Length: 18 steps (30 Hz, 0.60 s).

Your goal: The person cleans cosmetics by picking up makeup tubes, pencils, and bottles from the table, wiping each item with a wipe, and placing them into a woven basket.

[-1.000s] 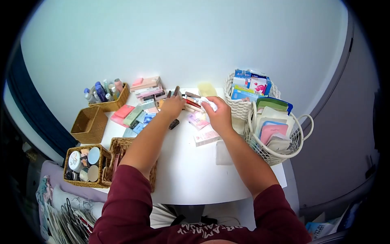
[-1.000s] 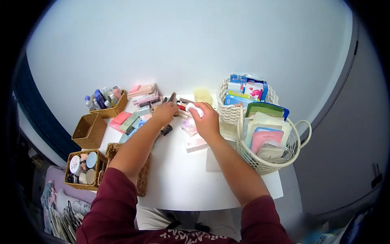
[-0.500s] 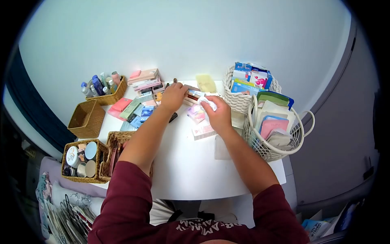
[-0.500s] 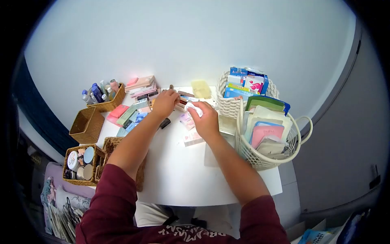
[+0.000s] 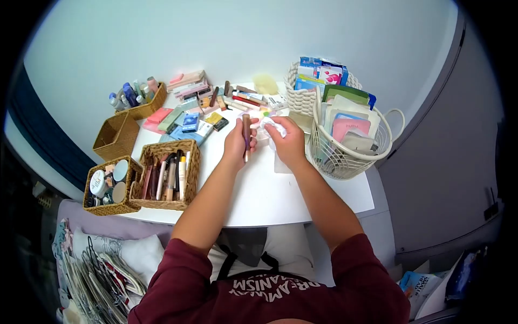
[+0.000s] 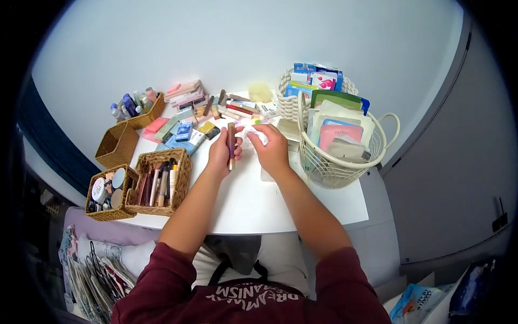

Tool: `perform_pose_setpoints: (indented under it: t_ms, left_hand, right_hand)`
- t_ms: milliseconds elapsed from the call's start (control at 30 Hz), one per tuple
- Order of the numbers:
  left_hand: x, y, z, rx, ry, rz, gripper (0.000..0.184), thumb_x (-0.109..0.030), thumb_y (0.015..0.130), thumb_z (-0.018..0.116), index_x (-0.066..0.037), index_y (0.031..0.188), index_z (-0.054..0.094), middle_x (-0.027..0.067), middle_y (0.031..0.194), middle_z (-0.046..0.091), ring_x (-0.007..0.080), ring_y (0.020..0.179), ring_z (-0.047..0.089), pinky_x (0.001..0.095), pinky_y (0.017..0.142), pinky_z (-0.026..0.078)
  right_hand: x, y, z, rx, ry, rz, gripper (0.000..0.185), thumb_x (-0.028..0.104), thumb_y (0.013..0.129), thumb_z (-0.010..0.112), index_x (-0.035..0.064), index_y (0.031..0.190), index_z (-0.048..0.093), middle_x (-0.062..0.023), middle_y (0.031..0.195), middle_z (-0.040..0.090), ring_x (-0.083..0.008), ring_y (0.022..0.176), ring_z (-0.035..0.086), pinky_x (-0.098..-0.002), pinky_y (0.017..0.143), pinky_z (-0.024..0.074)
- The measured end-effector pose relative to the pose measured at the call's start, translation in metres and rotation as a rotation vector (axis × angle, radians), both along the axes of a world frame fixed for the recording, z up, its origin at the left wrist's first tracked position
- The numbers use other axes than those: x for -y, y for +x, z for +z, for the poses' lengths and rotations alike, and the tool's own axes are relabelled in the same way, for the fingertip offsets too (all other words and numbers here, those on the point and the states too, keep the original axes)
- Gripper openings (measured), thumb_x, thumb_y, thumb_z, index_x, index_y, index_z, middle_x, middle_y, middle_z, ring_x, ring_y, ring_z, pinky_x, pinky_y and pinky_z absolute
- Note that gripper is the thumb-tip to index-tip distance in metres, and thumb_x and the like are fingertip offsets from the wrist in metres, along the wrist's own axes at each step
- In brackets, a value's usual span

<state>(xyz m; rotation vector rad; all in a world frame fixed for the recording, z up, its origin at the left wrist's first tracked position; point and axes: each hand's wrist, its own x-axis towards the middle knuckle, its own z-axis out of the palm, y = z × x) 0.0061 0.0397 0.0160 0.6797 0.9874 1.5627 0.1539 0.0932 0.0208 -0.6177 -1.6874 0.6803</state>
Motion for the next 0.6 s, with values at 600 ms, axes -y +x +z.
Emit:
perform_pose_setpoints:
  t_ms: [600]
  left_hand:
    - [0.03, 0.0, -0.002, 0.05, 0.095, 0.135, 0.044, -0.034, 0.105, 0.036, -0.002, 0.131, 0.053, 0.0025, 0.098, 0.054, 0.0103, 0.075, 0.052, 0.0244, 0.059, 0.045]
  right_hand:
    - [0.022, -0.007, -0.009, 0.301, 0.314, 0.275, 0.023, 0.004, 0.077, 0.073, 0.0076, 0.099, 0.07, -0.0089, 0.087, 0.063, -0.0271, 0.08, 0.064, -0.0355, 0.07, 0.0519]
